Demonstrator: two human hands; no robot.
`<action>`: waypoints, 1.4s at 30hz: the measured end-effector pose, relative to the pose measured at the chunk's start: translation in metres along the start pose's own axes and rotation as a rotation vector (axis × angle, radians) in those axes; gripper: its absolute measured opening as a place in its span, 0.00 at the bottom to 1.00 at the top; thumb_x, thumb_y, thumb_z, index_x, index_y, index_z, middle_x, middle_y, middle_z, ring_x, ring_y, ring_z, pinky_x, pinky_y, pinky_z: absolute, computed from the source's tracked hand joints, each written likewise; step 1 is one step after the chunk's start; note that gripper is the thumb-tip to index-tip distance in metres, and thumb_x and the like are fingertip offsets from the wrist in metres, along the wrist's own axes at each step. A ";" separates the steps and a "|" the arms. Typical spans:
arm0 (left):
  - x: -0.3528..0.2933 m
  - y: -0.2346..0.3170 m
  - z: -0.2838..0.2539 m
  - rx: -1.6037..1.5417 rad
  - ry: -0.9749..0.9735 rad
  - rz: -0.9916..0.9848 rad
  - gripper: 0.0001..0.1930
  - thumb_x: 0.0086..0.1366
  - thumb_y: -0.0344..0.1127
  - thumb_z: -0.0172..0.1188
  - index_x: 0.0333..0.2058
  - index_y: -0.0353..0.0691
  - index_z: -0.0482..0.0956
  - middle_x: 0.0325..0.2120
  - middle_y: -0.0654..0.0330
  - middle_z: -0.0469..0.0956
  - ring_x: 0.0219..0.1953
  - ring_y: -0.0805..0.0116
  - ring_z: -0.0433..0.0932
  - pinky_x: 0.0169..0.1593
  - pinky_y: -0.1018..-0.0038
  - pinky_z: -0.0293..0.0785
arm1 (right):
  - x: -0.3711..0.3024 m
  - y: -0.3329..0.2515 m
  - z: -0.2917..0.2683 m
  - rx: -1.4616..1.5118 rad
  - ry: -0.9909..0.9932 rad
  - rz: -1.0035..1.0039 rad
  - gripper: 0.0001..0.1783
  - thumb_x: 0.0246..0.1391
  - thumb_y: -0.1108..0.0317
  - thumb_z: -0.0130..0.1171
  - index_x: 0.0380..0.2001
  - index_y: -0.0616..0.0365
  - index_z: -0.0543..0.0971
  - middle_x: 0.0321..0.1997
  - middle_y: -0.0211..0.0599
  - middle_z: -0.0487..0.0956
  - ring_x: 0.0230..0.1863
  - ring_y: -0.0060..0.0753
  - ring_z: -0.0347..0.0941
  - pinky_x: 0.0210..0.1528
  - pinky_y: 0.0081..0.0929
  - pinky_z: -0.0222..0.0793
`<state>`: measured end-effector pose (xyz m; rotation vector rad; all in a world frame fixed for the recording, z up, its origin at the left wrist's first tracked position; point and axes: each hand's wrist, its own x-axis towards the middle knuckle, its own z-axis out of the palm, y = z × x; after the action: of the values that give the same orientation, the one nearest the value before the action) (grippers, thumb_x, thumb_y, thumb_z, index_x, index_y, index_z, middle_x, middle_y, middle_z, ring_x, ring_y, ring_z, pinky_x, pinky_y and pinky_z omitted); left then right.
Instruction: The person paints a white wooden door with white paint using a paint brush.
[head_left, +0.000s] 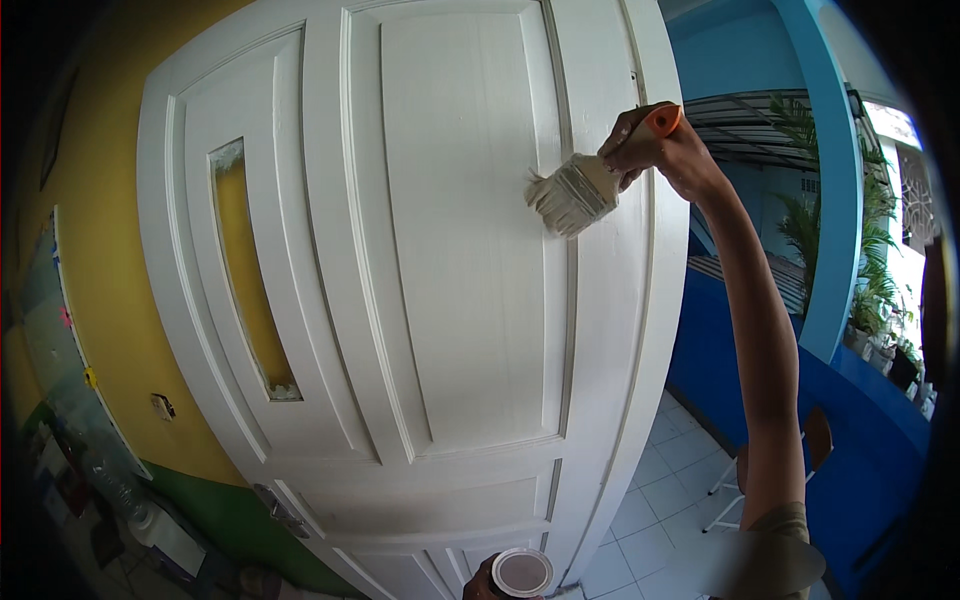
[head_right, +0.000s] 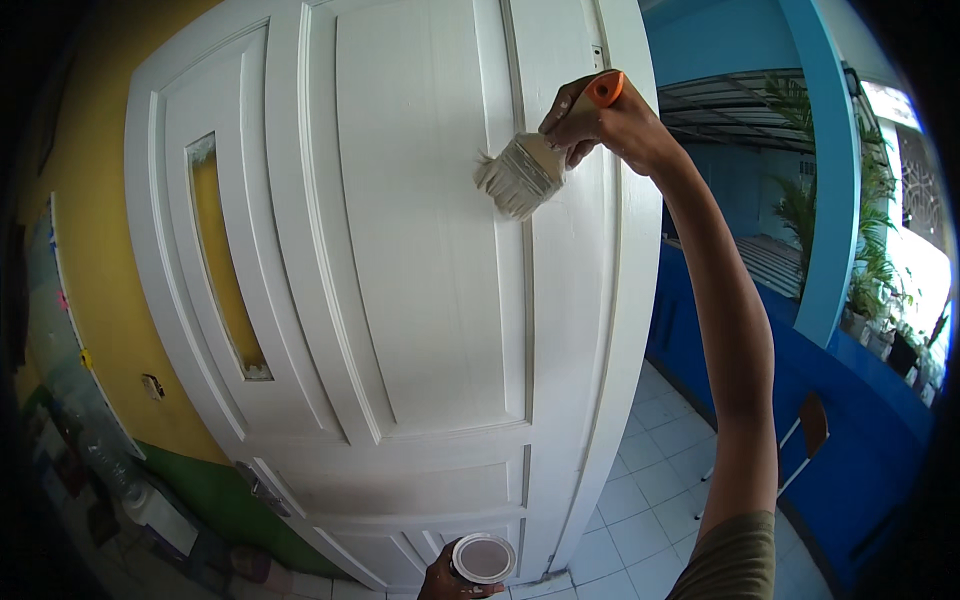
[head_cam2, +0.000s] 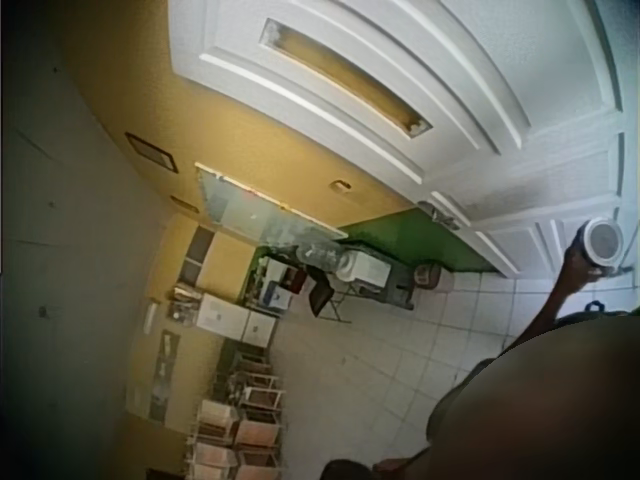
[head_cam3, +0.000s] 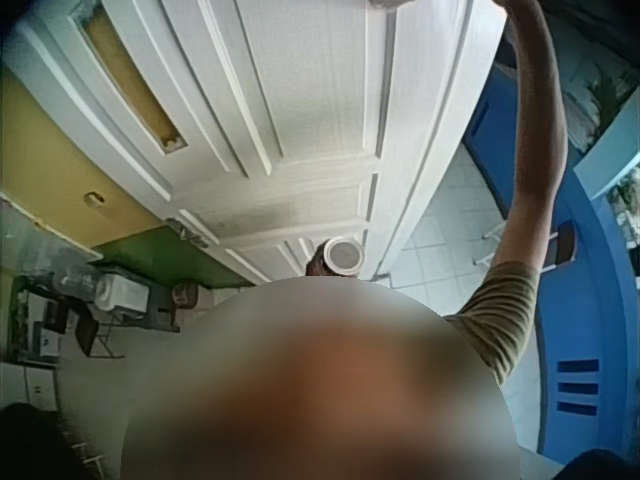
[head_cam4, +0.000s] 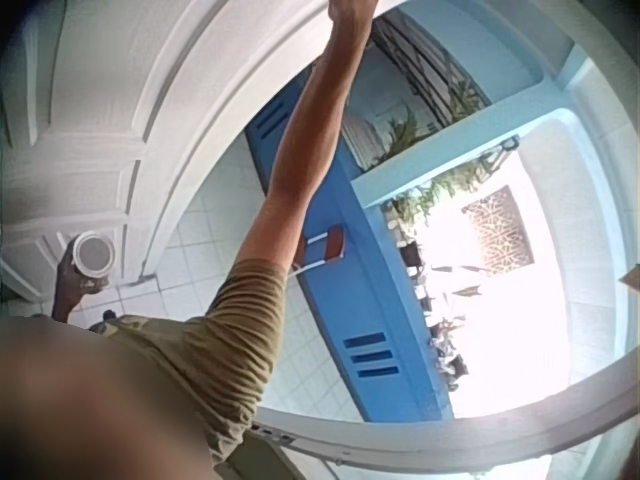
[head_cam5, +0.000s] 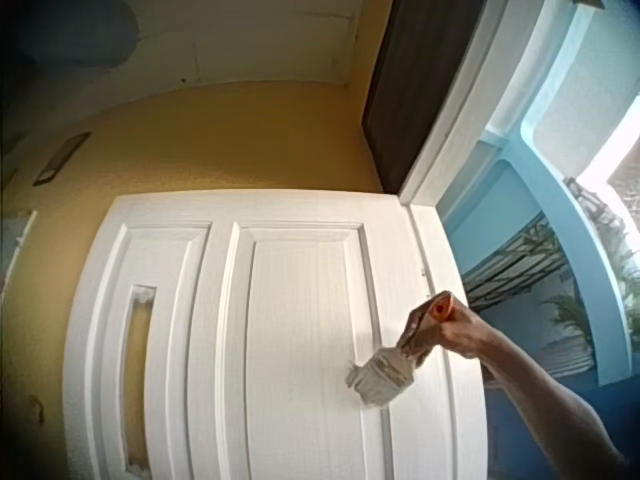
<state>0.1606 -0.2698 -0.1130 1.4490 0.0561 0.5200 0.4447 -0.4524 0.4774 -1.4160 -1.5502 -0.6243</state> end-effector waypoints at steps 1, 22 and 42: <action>0.001 -0.001 0.001 0.004 -0.012 0.004 0.53 0.40 0.35 0.88 0.65 0.37 0.66 0.55 0.53 0.79 0.58 0.63 0.77 0.60 0.63 0.78 | 0.016 0.001 -0.010 -0.003 0.029 -0.097 0.12 0.40 0.73 0.71 0.31 0.63 0.84 0.35 0.44 0.86 0.35 0.43 0.88 0.36 0.41 0.90; -0.006 0.018 0.007 -0.034 -0.088 -0.076 0.53 0.40 0.41 0.89 0.63 0.35 0.67 0.55 0.53 0.78 0.58 0.61 0.77 0.61 0.62 0.76 | 0.089 -0.126 0.092 -0.850 0.000 0.255 0.07 0.46 0.78 0.60 0.26 0.75 0.78 0.25 0.60 0.83 0.20 0.44 0.84 0.19 0.36 0.82; 0.001 0.042 -0.027 0.141 -0.305 -0.118 0.56 0.41 0.47 0.88 0.64 0.34 0.64 0.54 0.51 0.79 0.58 0.58 0.80 0.63 0.59 0.78 | -0.178 -0.017 0.183 -0.983 0.282 -0.201 0.09 0.42 0.82 0.64 0.29 0.59 0.79 0.24 0.36 0.77 0.22 0.30 0.76 0.19 0.29 0.70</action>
<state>0.1389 -0.2427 -0.0763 1.6381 -0.0652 0.1978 0.3622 -0.3884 0.2438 -1.7416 -1.1819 -1.7910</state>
